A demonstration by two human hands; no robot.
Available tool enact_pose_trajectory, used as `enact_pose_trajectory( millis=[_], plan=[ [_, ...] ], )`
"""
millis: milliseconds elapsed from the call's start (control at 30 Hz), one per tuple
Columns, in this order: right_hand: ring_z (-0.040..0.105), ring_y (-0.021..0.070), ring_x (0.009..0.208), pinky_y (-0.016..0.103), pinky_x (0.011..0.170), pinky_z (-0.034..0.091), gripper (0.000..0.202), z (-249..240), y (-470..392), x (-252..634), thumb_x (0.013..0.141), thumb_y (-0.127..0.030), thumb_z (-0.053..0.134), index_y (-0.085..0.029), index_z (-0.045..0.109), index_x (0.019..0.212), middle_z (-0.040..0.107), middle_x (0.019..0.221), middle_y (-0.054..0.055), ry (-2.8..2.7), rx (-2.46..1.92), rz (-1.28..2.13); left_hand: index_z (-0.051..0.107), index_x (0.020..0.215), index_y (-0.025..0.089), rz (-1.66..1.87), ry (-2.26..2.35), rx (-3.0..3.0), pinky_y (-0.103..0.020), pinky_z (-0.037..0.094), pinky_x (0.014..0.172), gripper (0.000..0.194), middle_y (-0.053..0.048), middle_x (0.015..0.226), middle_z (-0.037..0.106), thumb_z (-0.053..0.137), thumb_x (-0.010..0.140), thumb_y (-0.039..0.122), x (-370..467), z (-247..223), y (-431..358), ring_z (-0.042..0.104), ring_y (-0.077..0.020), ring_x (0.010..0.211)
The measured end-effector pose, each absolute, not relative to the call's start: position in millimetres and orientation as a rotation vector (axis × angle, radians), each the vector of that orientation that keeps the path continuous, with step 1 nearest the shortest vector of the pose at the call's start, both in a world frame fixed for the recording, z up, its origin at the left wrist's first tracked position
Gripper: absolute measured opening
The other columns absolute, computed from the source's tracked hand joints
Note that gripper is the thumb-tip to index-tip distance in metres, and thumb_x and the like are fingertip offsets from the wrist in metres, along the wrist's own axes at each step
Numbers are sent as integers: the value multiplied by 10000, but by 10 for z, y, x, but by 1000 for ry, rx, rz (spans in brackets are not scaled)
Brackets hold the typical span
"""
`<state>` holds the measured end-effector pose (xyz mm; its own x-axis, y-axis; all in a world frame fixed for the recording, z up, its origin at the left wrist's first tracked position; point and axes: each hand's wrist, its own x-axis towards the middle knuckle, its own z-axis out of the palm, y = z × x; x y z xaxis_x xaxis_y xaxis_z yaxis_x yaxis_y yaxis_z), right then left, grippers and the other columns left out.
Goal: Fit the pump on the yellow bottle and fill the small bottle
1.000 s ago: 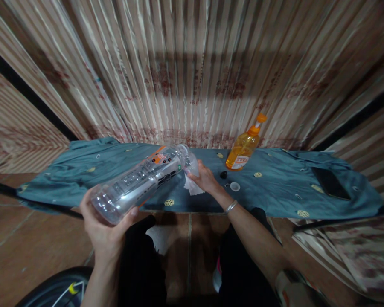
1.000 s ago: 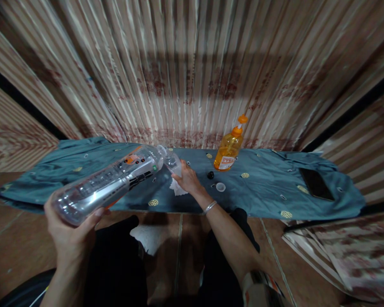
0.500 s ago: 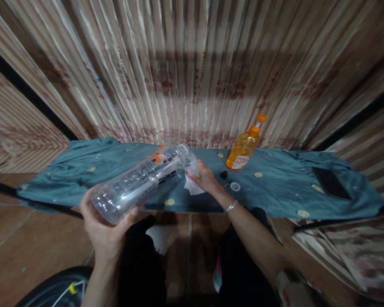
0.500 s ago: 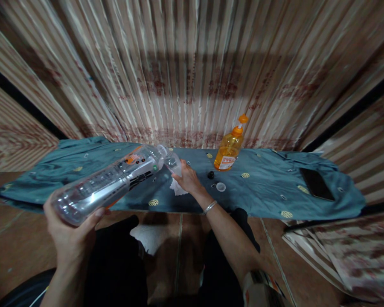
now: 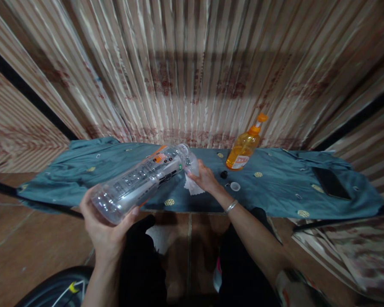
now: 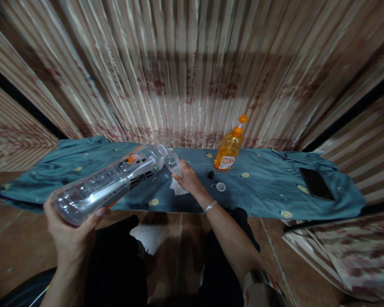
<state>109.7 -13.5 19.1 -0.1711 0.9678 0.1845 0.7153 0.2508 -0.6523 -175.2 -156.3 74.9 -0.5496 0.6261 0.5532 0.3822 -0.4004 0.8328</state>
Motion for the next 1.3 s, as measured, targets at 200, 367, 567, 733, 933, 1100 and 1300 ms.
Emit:
enact_pose_trajectory(
  millis=[200,367,567,733,933,1100,1300],
  plan=[
    [774,333,1236,416,1042,600,579,176,-128,1089,982,-231,754,-190,538,1518,767,1266,122,-1942,-1551,549,704,1343,285,2079,1625,1463,-585,568,1110,887,-97,1300,711,1012,538,496,-1762,722,-1558,688,-386,1200],
    [778,324,1220,412,1027,608,588,161,-124,1100,978,-233,755,-202,533,1522,764,1287,118,-1955,-1525,534,699,1354,282,2077,1627,1435,-588,558,1126,918,-97,1310,710,1014,522,507,-1769,704,-1546,688,-391,1224],
    [770,334,1251,429,1061,604,607,153,-121,1095,978,-242,747,-186,522,1539,758,1324,137,-1956,-1539,522,686,1359,290,2073,1634,1479,-570,574,1117,891,-89,1312,696,996,554,515,-1754,719,-1545,694,-387,1222],
    [771,343,1249,445,1066,604,604,173,-134,1092,989,-256,736,-181,522,1548,770,1298,141,-1948,-1551,546,675,1343,283,2068,1634,1480,-599,568,1127,875,-92,1309,692,992,560,510,-1732,741,-1554,687,-403,1226],
    [782,333,1215,438,1058,605,593,171,-129,1107,983,-247,741,-201,534,1537,771,1293,130,-1964,-1521,540,666,1338,291,2057,1653,1448,-617,554,1145,892,-105,1327,685,996,541,519,-1720,758,-1561,677,-419,1246],
    [789,342,1203,447,1050,612,596,163,-129,1100,982,-253,745,-198,534,1536,773,1281,130,-1956,-1530,528,671,1333,281,2047,1666,1433,-627,548,1150,913,-112,1329,687,1007,518,520,-1724,762,-1567,673,-426,1249],
    [766,348,1279,462,1092,591,605,197,-143,1098,992,-241,740,-182,507,1547,760,1347,157,-1962,-1536,565,674,1336,278,2047,1655,1434,-621,549,1148,903,-108,1304,682,1007,531,511,-1702,775,-1574,673,-412,1221]
  ],
)
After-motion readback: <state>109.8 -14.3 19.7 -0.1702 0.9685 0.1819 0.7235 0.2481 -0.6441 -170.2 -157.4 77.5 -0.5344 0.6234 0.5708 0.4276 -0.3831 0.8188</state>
